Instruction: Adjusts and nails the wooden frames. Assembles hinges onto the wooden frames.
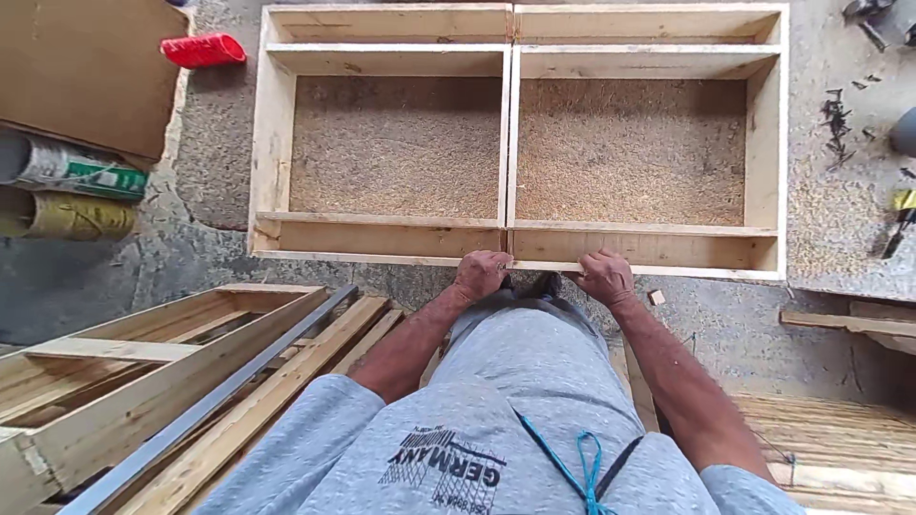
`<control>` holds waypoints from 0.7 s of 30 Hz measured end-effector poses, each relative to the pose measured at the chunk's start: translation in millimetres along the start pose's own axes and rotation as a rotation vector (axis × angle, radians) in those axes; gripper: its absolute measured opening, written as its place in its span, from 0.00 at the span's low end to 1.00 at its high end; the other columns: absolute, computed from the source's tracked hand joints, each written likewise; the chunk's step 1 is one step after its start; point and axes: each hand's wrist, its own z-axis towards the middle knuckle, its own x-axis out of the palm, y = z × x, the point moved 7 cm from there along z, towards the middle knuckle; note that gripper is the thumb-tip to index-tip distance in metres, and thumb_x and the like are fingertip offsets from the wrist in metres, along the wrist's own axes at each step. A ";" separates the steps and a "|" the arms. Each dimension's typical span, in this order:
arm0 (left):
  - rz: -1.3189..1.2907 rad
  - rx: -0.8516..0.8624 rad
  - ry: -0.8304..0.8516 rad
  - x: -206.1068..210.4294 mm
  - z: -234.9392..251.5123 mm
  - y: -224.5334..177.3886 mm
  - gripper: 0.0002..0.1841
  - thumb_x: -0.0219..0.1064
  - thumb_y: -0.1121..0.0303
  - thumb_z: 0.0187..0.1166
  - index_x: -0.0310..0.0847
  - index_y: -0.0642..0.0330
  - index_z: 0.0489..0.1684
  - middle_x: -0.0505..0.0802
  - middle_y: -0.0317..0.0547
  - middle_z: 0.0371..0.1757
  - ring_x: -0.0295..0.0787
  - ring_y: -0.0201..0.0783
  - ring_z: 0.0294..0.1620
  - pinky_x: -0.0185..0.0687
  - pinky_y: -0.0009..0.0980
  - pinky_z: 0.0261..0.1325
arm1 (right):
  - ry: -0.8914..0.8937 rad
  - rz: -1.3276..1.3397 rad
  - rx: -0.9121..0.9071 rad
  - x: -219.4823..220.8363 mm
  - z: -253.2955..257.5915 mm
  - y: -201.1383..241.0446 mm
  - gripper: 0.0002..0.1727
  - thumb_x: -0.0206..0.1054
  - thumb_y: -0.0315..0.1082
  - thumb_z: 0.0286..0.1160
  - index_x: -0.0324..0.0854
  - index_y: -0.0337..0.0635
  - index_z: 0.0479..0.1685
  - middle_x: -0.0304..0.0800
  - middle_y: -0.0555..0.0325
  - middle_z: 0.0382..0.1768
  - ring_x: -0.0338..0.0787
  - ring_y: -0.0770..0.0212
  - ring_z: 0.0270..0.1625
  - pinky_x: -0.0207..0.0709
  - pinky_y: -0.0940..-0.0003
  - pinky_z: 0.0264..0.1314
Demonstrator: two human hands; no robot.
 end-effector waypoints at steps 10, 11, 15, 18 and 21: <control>0.063 -0.032 0.183 2.4 0.7 -0.2 0.17 0.63 0.57 0.87 0.89 0.53 0.64 0.96 0.46 0.60 0.95 0.49 0.60 0.88 0.50 0.64 | 0.093 -0.103 0.208 -17.9 -25.6 -34.7 0.30 0.67 0.68 0.69 0.90 0.49 0.45 0.94 0.51 0.50 0.91 0.45 0.58 0.77 0.41 0.69; 0.053 -0.026 0.196 2.8 0.7 0.8 0.17 0.63 0.57 0.87 0.89 0.53 0.64 0.96 0.46 0.60 0.95 0.49 0.60 0.87 0.50 0.65 | 0.075 -0.117 0.193 -18.6 -28.1 -42.8 0.32 0.66 0.71 0.68 0.90 0.49 0.40 0.95 0.52 0.46 0.92 0.46 0.55 0.79 0.42 0.65; 0.047 0.025 0.101 2.3 -1.8 1.3 0.16 0.64 0.57 0.85 0.92 0.54 0.59 0.98 0.46 0.54 0.97 0.48 0.55 0.90 0.48 0.61 | 0.128 -0.116 0.072 -18.3 -22.7 -49.4 0.32 0.68 0.70 0.68 0.85 0.45 0.29 0.93 0.49 0.34 0.94 0.45 0.43 0.85 0.44 0.44; 0.070 0.043 0.025 0.9 -0.9 0.7 0.15 0.64 0.58 0.85 0.93 0.54 0.55 0.99 0.45 0.49 0.98 0.47 0.50 0.92 0.46 0.55 | 0.127 -0.103 0.078 -19.4 -20.1 -52.2 0.32 0.69 0.70 0.66 0.85 0.47 0.27 0.92 0.52 0.32 0.94 0.47 0.41 0.85 0.48 0.40; 0.089 0.055 0.005 3.5 -2.9 -0.3 0.15 0.64 0.57 0.85 0.92 0.54 0.54 0.99 0.45 0.47 0.98 0.47 0.48 0.92 0.46 0.53 | 0.127 -0.067 0.115 -22.3 -19.8 -54.8 0.34 0.69 0.74 0.62 0.86 0.48 0.26 0.91 0.54 0.30 0.93 0.49 0.39 0.85 0.48 0.37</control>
